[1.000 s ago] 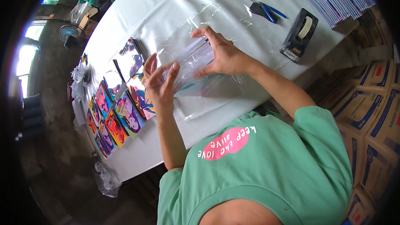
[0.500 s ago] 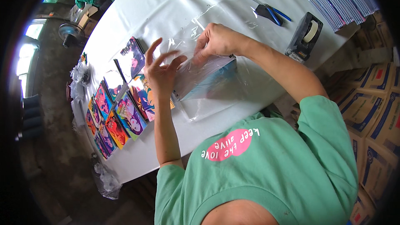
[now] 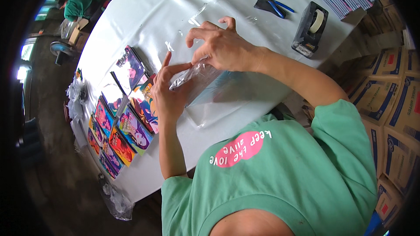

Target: The person organizes stacks of notebooks with colorful covers and places them into clear plastic sleeves, sealing the sleeves with tape.

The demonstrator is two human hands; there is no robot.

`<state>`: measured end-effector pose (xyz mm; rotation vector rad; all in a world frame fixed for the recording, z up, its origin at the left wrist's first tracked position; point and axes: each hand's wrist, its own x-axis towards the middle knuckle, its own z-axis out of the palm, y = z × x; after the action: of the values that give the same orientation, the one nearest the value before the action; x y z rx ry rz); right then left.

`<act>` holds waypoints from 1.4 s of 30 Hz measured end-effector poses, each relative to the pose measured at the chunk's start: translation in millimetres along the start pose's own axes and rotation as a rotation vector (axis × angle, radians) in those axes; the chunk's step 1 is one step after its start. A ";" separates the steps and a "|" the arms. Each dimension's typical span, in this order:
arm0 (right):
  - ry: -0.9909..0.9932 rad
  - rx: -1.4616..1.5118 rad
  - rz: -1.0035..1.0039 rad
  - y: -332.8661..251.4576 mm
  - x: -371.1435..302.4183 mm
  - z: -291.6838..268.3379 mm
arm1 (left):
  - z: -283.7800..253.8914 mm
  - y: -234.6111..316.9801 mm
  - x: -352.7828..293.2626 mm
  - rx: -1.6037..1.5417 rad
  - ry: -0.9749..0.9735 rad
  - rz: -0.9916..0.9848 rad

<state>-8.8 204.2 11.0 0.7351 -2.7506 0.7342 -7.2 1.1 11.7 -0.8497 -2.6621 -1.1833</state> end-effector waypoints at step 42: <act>0.363 0.731 0.484 -73.9 -91.3 -18.9 | 45.6 -31.5 -43.5 0.000 0.317 0.528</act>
<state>108.5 196.0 29.3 -0.0110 -2.2997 1.8126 18.1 -2.9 -53.9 -1.1571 -2.0123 -1.0697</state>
